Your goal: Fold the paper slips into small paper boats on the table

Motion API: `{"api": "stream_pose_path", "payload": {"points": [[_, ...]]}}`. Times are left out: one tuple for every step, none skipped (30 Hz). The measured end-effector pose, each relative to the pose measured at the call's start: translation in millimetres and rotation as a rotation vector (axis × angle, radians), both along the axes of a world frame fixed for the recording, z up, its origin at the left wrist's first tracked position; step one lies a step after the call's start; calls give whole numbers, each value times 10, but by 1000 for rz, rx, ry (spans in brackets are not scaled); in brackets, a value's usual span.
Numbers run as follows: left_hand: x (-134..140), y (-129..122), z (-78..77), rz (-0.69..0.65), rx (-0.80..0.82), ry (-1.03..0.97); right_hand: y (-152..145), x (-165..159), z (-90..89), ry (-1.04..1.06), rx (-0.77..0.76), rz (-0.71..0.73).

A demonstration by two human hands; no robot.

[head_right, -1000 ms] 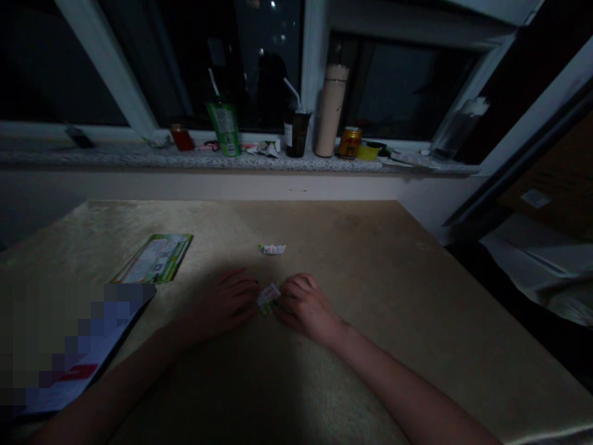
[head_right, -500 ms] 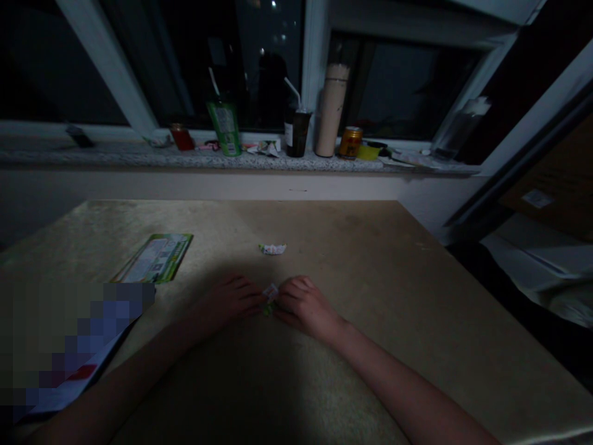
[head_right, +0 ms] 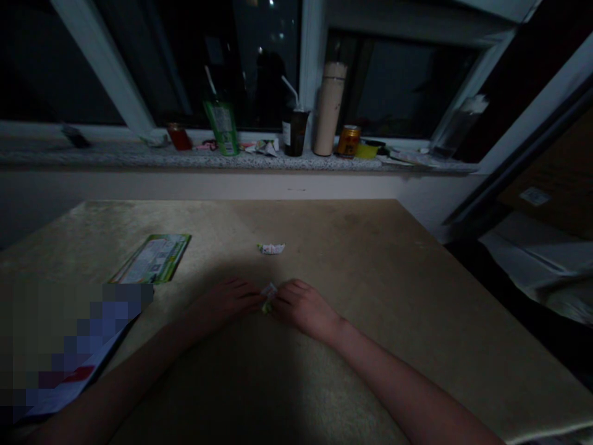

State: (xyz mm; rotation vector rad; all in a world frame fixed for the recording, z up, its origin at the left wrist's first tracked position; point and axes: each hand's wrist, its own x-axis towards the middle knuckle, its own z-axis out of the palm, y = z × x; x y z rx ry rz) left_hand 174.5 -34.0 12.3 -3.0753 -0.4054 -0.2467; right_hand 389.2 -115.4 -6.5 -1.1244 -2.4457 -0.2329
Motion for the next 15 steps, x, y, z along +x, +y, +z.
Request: {"api": "stream_pose_path", "payload": {"points": [[-2, 2, -4, 6, -8, -4, -1, -2, 1, -6, 0, 1], [-3, 5, -9, 12, -16, -8, -2, -4, 2, -18, 0, 2], [-3, 9, -15, 17, -26, -11, -4, -8, 3, -37, -1, 0], [-2, 12, -20, 23, -36, -15, -7, -13, 4, -61, 0, -2], [0, 14, -24, 30, -46, -19, -12, -18, 8, -91, -1, -5], [2, 15, -25, 35, -56, -22, -17, -24, 13, -123, -2, -10], [4, 13, -23, 39, -66, -25, -22, -29, 20, -154, -3, -16], [5, 8, -17, 43, -74, -28, -27, -33, 26, -180, -6, -21], [6, 0, -8, 47, -81, -30, -30, -35, 32, -197, -11, -23], [6, -12, 3, 52, -88, -31, -32, -36, 36, -199, -16, -27], [7, -28, 15, 55, -96, -33, -30, -35, 36, -189, -25, -32], [8, -48, 26, 59, -103, -35, -27, -33, 33, -169, -34, -38], [11, -69, 34, 63, -111, -38, -23, -30, 27, -145, -44, -43], [16, -91, 39, 68, -117, -42, -18, -26, 20, -119, -53, -49], [24, -113, 40, 74, -123, -45, -14, -24, 12, -92, -60, -57]]}}
